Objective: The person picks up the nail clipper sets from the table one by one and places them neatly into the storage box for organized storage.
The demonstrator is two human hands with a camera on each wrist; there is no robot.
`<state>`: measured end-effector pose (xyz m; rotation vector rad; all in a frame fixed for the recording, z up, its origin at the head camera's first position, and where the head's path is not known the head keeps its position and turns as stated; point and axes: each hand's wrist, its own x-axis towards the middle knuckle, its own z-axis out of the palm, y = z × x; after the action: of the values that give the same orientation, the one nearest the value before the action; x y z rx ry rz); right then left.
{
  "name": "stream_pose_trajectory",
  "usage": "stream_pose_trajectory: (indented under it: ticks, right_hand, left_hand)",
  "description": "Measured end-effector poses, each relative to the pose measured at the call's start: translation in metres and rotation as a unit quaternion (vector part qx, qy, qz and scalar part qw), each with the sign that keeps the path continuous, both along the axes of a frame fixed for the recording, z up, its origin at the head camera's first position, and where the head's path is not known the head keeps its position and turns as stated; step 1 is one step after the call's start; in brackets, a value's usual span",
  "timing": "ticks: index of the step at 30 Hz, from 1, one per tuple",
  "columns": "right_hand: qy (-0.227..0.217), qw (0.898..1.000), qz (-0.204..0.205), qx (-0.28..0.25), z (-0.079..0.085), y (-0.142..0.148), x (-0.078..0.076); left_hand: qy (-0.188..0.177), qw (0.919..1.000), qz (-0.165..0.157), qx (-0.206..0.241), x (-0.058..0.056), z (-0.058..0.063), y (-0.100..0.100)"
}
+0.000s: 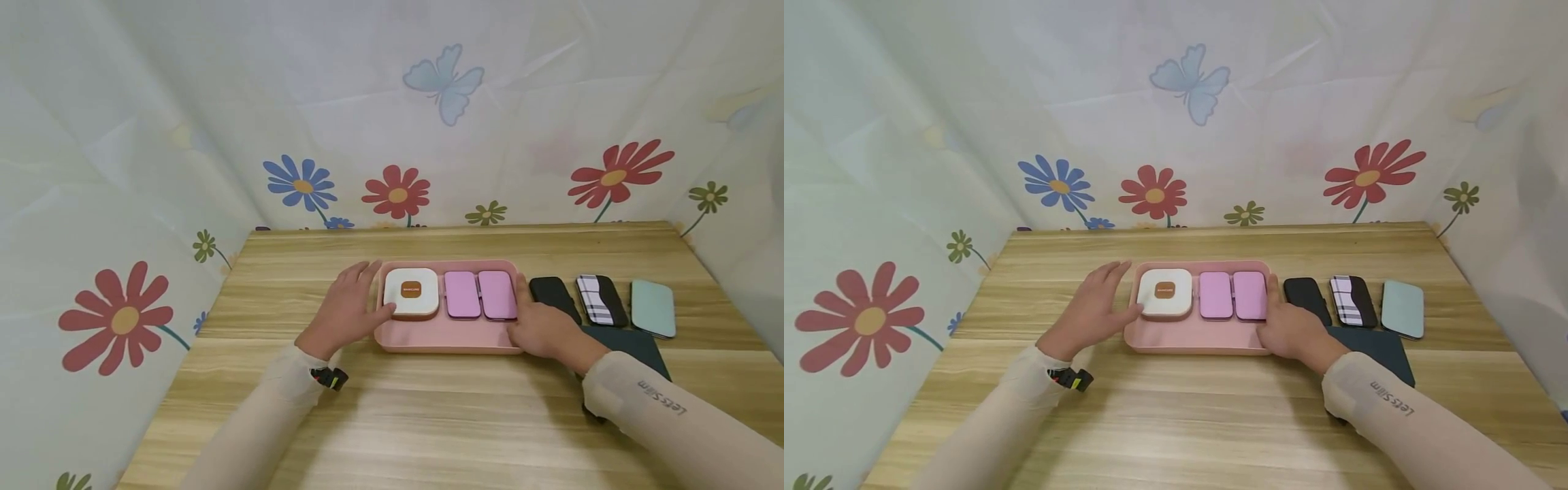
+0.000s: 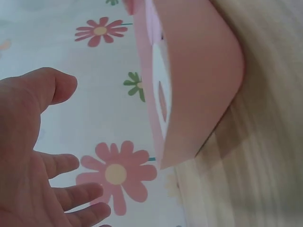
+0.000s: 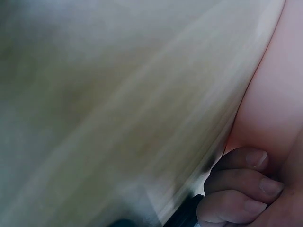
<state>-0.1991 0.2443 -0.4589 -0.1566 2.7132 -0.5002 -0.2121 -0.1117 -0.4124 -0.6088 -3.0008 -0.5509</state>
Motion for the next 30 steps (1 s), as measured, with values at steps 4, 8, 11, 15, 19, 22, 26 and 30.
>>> stream_pose_trajectory:
  ticks: [4,8,11,15,19,22,26,30]
  right_hand:
    - [0.004,1.0,-0.002,0.0,0.0,0.001,0.0]
    - [0.003,1.0,-0.005,-0.002,0.0,0.0,-0.001]
    - [-0.002,1.0,-0.006,-0.003,0.0,0.0,-0.001]
    - [-0.006,1.0,-0.008,-0.002,0.001,-0.001,0.0]
    - [-0.006,1.0,-0.007,-0.003,0.0,-0.002,0.0]
    - [-0.005,1.0,-0.006,-0.003,-0.001,-0.002,-0.001]
    - [-0.003,1.0,-0.003,-0.003,-0.002,-0.001,0.0]
    - [0.0,1.0,0.002,-0.002,-0.002,0.0,0.0]
  left_hand:
    - [0.005,0.9999,-0.011,0.012,0.002,-0.011,0.002]
    - [0.0,0.9997,-0.022,0.009,0.001,-0.025,0.004]
    - [-0.023,0.9996,-0.014,0.006,0.0,-0.033,0.005]
    - [-0.049,0.9987,-0.008,-0.013,-0.001,-0.04,0.005]
    - [-0.053,0.9982,-0.002,-0.028,-0.003,-0.049,0.005]
    - [-0.061,0.9976,0.005,-0.032,-0.007,-0.056,0.006]
    - [-0.082,0.9957,-0.003,-0.044,-0.007,-0.057,0.008]
    - [-0.095,0.9929,-0.021,-0.068,-0.004,-0.051,0.009]
